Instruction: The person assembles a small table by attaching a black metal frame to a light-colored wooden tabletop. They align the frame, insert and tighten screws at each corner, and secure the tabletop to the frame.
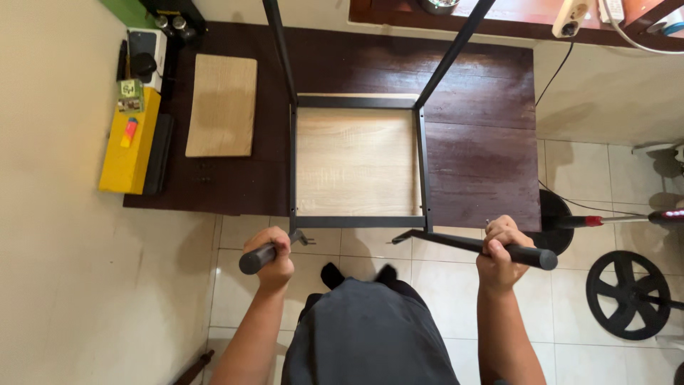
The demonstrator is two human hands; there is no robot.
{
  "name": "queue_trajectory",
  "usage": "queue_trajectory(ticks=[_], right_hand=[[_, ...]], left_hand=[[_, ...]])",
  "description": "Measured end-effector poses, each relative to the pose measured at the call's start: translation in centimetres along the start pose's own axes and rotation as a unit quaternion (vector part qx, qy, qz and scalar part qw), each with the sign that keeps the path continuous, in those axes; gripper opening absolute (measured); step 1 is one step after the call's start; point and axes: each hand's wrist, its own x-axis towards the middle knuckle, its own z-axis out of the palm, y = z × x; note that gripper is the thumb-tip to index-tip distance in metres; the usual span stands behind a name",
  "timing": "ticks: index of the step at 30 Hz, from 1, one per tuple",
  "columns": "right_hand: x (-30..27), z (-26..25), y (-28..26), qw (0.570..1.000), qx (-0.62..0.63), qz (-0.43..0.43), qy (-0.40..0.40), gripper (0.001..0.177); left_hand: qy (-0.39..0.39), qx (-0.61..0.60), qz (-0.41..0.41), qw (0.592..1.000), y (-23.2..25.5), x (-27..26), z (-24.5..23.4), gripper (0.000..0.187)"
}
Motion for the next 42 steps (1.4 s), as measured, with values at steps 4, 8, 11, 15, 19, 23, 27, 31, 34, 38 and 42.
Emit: queue_trajectory(ticks=[4,8,11,15,19,23,27,31,34,38,42], right_hand=[[0.3,-0.6,0.8,0.999,0.029,0.007,-0.016,0.026],[0.8,-1.3,1.5,0.999,0.033,-0.002,-0.037,0.026],[0.7,-1.6,2.0,0.998,0.038,-0.016,-0.057,0.025],[0.5,-1.7,2.0,0.996,0.051,-0.008,-0.078,0.029],[0.4,-2.0,1.6,0.994,0.041,-0.012,-0.105,0.038],[0.0,-2.4,1.8,0.989,0.037,0.003,-0.142,0.042],[-0.8,-2.5,1.8,0.986,0.022,0.005,-0.164,0.043],[-0.7,-2.3,1.3,0.985,0.010,0.006,-0.174,0.045],[-0.5,-1.7,1.1,0.985,0.003,-0.008,-0.171,0.049],[-1.1,-2.1,2.9,0.967,0.209,0.036,-0.138,0.080],[-1.0,-5.6,9.1,0.960,0.164,0.223,-0.038,0.060]], left_hand=[[0.016,-0.015,-0.020,1.000,-0.6,-0.8,0.6,0.043],[0.033,-0.009,-0.022,0.999,-1.3,-1.6,1.1,0.044],[0.038,-0.040,-0.035,0.998,-1.9,-1.9,1.2,0.047],[0.035,-0.033,-0.040,0.998,-2.5,-2.2,1.0,0.054],[0.046,-0.035,-0.071,0.996,-2.5,-2.6,1.0,0.057],[0.062,-0.041,-0.079,0.994,-2.8,-3.6,1.1,0.059],[0.063,-0.039,-0.081,0.994,-3.2,-4.5,0.9,0.058],[0.056,-0.023,-0.080,0.995,-3.1,-4.8,0.9,0.054],[0.040,-0.014,-0.077,0.996,-2.4,-4.1,0.8,0.051],[0.000,0.004,-0.030,1.000,-1.1,-2.7,0.7,0.057],[0.008,-0.066,-0.008,0.998,-2.9,-3.4,-1.5,0.085]])
